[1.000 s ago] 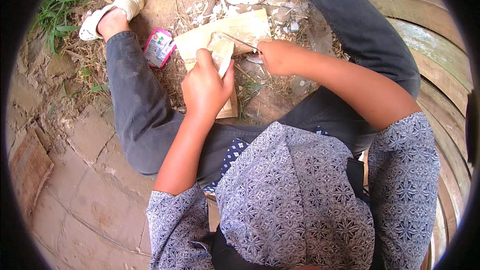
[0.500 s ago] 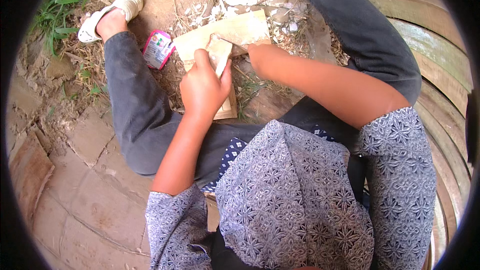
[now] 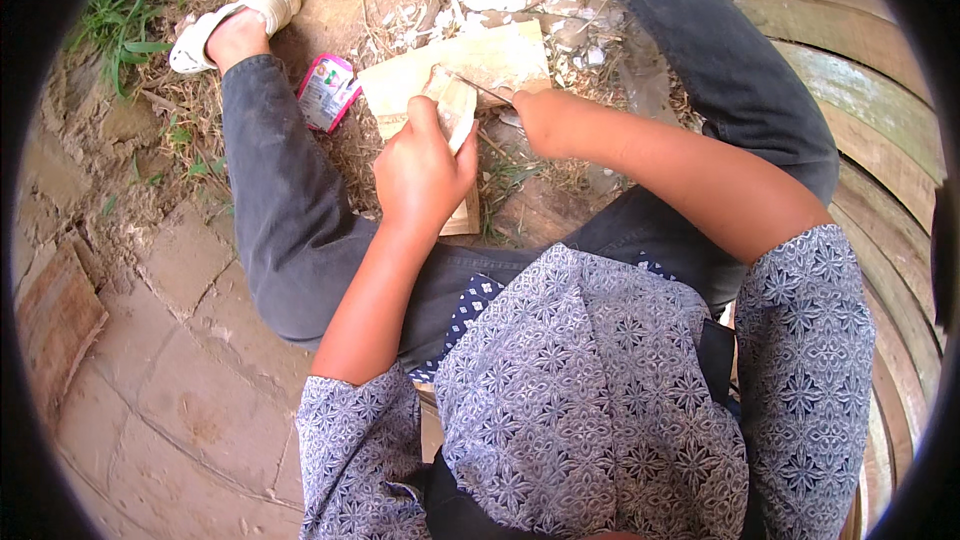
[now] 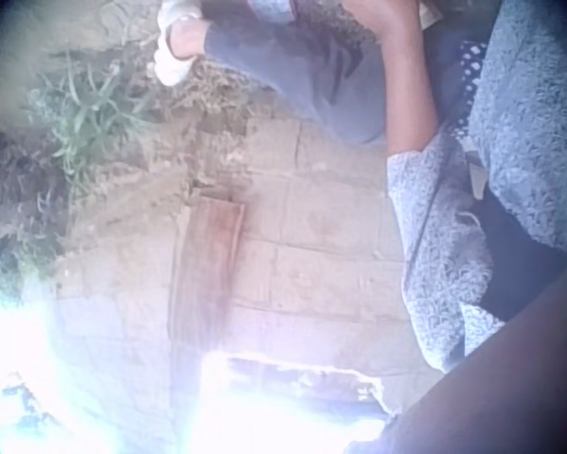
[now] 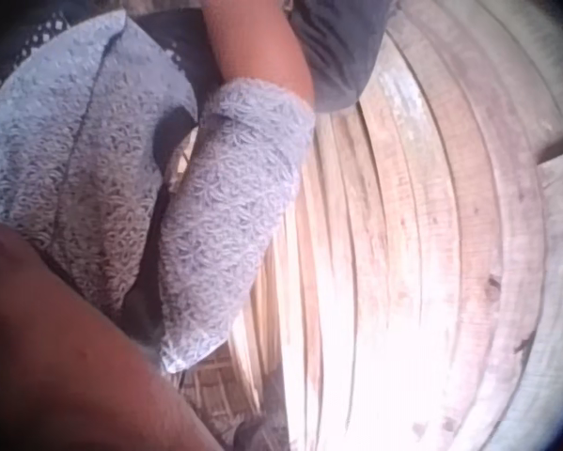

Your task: The person sits on the ground and uses a knife to carve a small rectangular piece of wood, repeatedly shaving off thin layers and rotating the piece to work different sides. The person occasionally pauses to inspect the carved wood and then resumes carving.

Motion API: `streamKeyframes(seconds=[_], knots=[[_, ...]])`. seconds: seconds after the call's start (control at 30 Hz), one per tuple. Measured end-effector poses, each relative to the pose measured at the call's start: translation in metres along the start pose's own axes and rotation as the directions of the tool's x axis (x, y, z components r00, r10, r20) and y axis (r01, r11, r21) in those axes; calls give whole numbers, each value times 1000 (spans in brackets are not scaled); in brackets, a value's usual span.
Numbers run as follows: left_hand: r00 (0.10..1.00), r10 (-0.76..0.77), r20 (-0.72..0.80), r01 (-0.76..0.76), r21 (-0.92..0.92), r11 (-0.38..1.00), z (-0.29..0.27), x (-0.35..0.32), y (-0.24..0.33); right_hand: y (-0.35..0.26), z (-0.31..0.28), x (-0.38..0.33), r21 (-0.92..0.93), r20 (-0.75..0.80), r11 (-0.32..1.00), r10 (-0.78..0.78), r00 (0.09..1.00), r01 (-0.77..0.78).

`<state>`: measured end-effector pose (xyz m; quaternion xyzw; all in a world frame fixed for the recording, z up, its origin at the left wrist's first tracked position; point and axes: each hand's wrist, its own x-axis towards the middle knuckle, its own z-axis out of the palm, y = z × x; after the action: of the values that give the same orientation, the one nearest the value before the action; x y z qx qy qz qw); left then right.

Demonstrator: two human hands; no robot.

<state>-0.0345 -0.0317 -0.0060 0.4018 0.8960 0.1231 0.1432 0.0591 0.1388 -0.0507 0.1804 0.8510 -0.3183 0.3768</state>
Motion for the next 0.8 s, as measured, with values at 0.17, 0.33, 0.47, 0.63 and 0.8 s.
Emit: streamKeyframes(seconds=[0.17,0.33,0.47,0.63,0.8], knots=[[998,34,51,-34,12,999,3,-4,-1,-3,7,7,16,23,995,98,995,-98],[999,22,49,-22,-8,1000,3,-3,-1,4,10,7,39,58,997,67,996,-69],[999,-12,53,17,-89,996,-4,-1,-2,19,-6,6,279,137,956,54,989,-91],[996,63,-57,-78,-320,944,-29,-4,-6,37,-18,-23,684,-58,729,8,998,34],[972,174,-155,-231,-541,808,-68,-27,4,36,-26,-52,872,-372,391,137,918,295]])
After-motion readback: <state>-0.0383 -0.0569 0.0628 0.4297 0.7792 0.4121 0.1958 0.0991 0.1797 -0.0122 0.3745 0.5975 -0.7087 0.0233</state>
